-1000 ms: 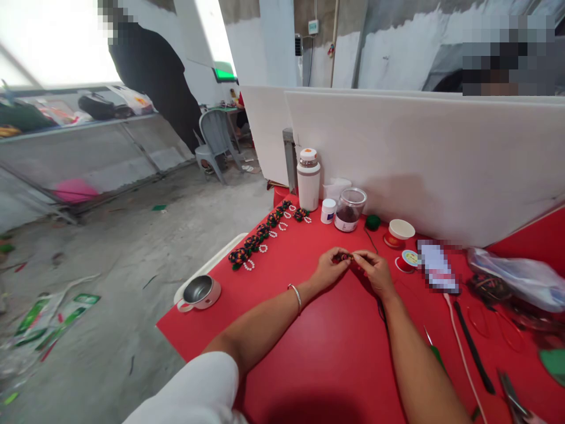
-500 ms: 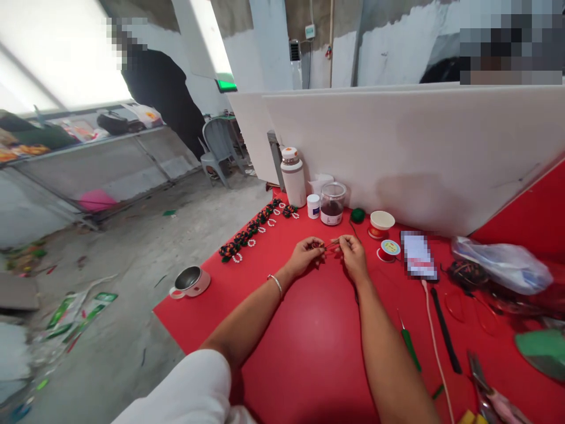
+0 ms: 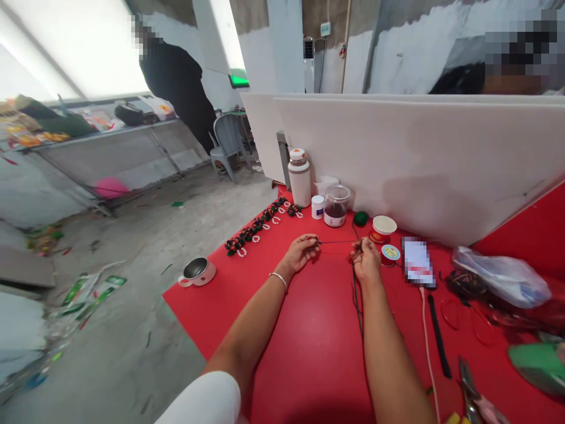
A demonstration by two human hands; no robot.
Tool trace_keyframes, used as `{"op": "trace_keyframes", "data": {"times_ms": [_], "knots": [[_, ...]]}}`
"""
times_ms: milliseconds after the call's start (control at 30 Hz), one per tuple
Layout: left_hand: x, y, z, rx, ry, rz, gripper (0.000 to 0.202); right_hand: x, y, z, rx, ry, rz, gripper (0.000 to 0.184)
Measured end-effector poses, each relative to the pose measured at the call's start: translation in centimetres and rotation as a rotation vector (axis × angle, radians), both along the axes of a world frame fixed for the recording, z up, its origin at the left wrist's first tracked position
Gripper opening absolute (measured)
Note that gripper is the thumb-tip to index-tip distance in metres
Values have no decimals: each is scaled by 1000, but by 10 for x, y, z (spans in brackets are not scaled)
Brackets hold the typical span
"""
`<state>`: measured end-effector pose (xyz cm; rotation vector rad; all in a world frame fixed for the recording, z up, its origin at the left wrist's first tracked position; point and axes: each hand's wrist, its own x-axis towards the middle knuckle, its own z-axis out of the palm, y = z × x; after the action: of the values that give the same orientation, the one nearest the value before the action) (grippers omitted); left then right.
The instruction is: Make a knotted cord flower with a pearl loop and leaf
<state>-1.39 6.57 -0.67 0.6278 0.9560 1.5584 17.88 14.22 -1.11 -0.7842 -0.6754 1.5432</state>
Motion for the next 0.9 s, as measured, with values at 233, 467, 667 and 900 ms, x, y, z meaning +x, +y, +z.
{"op": "trace_keyframes", "data": {"times_ms": [233,467,667,900], "knots": [[7,-10,-6,27,-59,93,40,2,-18,16,-1,-34,6,37],[15,-41,-6,18,-54,-12,46,6,-67,52,-20,32,-59,44],[10,-71,2,31,-41,-113,44,39,-90,99,3,170,-100,35],[9,-81,4,49,9,-91,41,66,-113,85,210,-158,-257,48]]}}
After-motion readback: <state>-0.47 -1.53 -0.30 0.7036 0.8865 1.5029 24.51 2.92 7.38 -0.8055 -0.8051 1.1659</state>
